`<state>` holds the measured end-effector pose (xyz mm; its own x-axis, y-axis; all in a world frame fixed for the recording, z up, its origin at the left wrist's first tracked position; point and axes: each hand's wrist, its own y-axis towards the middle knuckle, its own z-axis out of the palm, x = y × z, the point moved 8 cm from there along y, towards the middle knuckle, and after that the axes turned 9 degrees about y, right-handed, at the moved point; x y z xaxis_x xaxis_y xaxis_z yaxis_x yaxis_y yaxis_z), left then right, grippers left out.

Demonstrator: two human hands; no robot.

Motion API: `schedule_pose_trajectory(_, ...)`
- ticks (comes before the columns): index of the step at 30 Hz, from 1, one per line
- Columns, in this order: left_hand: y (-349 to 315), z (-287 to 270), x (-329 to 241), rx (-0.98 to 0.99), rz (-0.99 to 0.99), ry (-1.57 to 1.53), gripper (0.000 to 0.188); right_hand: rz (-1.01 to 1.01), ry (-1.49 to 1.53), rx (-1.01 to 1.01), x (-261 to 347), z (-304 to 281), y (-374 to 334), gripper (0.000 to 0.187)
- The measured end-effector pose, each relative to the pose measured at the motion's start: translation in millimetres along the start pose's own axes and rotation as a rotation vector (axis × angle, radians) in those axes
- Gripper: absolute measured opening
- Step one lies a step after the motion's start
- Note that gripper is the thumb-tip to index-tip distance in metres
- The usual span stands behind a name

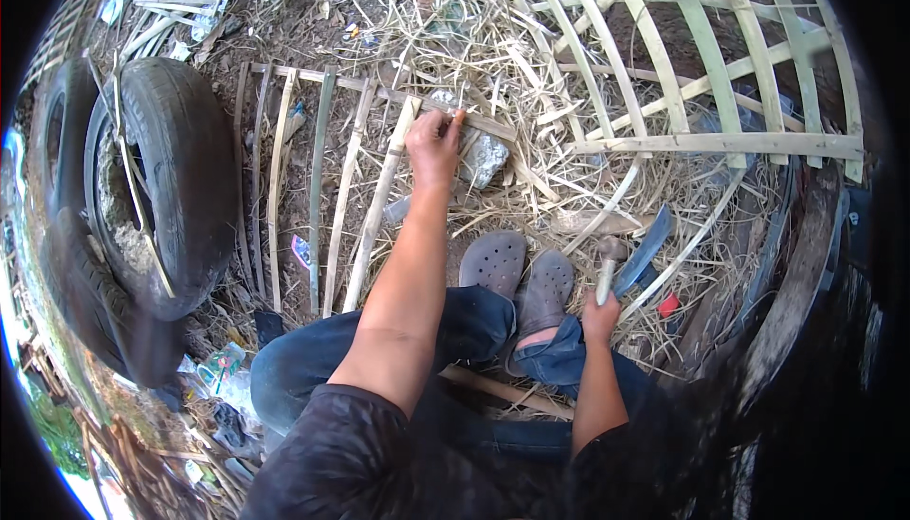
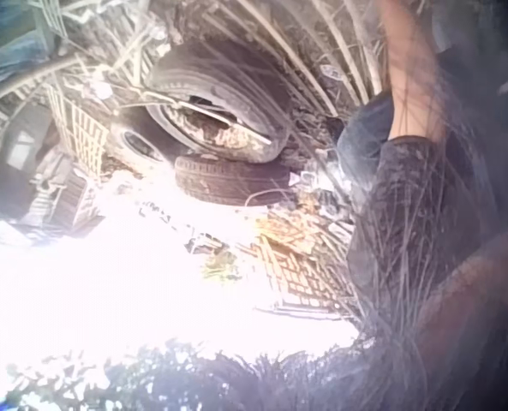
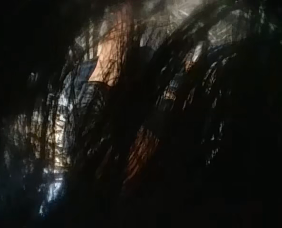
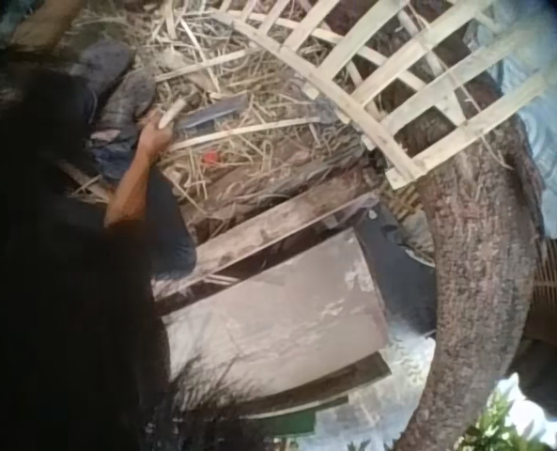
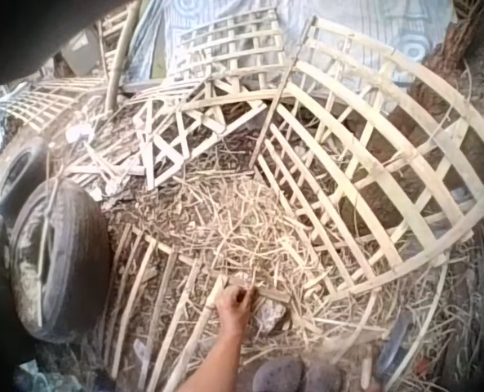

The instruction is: The person whacks a small piece of wood into a bamboo pole using a hammer, then uses a machete to shave and refine the surface of a bamboo strip.

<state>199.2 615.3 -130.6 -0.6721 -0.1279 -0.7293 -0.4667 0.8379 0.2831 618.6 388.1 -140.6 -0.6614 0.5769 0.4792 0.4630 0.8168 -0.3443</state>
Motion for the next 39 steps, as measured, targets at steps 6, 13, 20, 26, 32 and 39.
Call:
schedule_pose_trajectory(6, 3, 2, 1, -0.003, -0.028, -0.052, 0.035, -0.082, 0.250, -0.355, -5, -65, 5, 0.020)
schedule_pose_trajectory(13, 2, 1, 2, -0.006, -0.001, -0.042, 0.031, -0.254, 0.281, 0.017, 149, -73, 7, 0.021)
schedule_pose_trajectory(20, 4, -3, -5, -0.036, 0.010, -0.053, 0.031, -0.328, 0.391, 0.609, 268, 37, 11, 0.024)
schedule_pose_trajectory(26, 3, -1, -3, 0.035, 0.005, -0.022, 0.026, -0.220, 0.451, 0.813, 294, 102, 28, 0.024)
schedule_pose_trajectory(32, 2, -2, 2, 0.045, -0.009, -0.053, 0.019, -0.323, 0.414, 0.767, 318, 106, 28, 0.021)
schedule_pose_trajectory(39, 3, -6, -2, -0.021, 0.011, -0.055, 0.014, -0.249, 0.416, 0.771, 305, 114, 28, 0.022)
